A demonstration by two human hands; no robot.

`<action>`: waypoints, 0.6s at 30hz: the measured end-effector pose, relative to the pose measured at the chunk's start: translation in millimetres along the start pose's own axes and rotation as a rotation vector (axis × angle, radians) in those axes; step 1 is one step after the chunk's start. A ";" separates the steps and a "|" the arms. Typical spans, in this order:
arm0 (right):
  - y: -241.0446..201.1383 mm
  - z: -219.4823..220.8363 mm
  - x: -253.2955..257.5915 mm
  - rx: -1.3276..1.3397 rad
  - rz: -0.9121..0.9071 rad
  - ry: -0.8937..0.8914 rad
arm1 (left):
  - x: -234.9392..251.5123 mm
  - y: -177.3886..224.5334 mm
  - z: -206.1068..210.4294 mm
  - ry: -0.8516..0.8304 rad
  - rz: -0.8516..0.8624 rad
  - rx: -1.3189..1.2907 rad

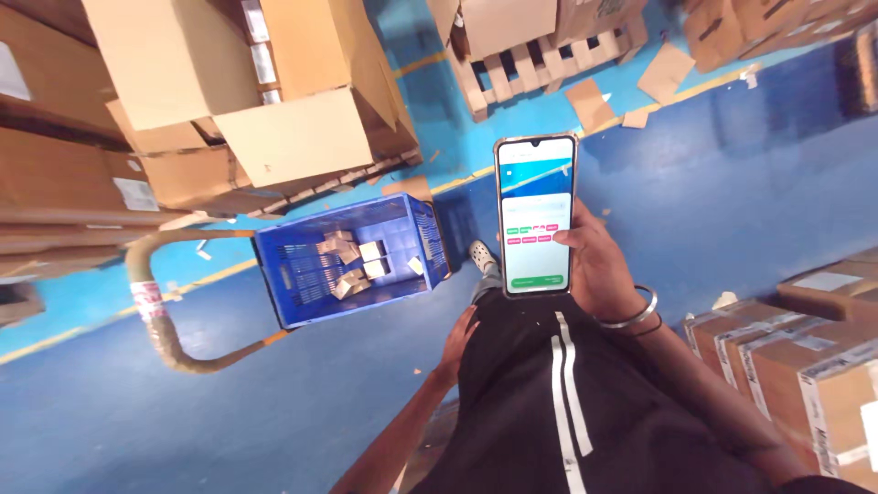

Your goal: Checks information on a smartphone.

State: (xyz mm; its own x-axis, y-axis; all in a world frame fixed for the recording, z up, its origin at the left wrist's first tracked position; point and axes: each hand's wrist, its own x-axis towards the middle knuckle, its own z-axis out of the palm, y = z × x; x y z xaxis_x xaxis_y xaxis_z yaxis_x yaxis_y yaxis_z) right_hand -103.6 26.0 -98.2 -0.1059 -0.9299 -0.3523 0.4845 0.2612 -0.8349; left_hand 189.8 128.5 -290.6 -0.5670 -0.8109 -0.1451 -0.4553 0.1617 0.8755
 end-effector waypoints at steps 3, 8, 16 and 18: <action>-1.6 -4.0 -3.5 -0.003 0.024 -0.015 | -4.6 4.7 10.3 0.011 -0.006 -0.004; -6.1 -15.9 -2.1 -0.013 0.084 -0.077 | -13.1 9.6 39.2 0.133 -0.023 -0.022; -17.4 -35.2 -1.8 0.016 0.230 -0.240 | -59.8 67.7 104.3 0.247 -0.406 -0.060; -13.1 -39.5 -0.7 0.022 0.254 -0.294 | -75.4 87.3 122.1 0.252 -0.564 -0.107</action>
State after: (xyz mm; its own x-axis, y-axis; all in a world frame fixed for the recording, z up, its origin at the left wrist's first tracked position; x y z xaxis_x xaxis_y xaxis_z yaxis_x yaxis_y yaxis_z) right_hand -144.2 33.5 -103.7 0.2718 -0.8719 -0.4073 0.4822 0.4897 -0.7264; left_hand 109.0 272.4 -259.5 -0.0743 -0.8650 -0.4963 -0.5587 -0.3761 0.7392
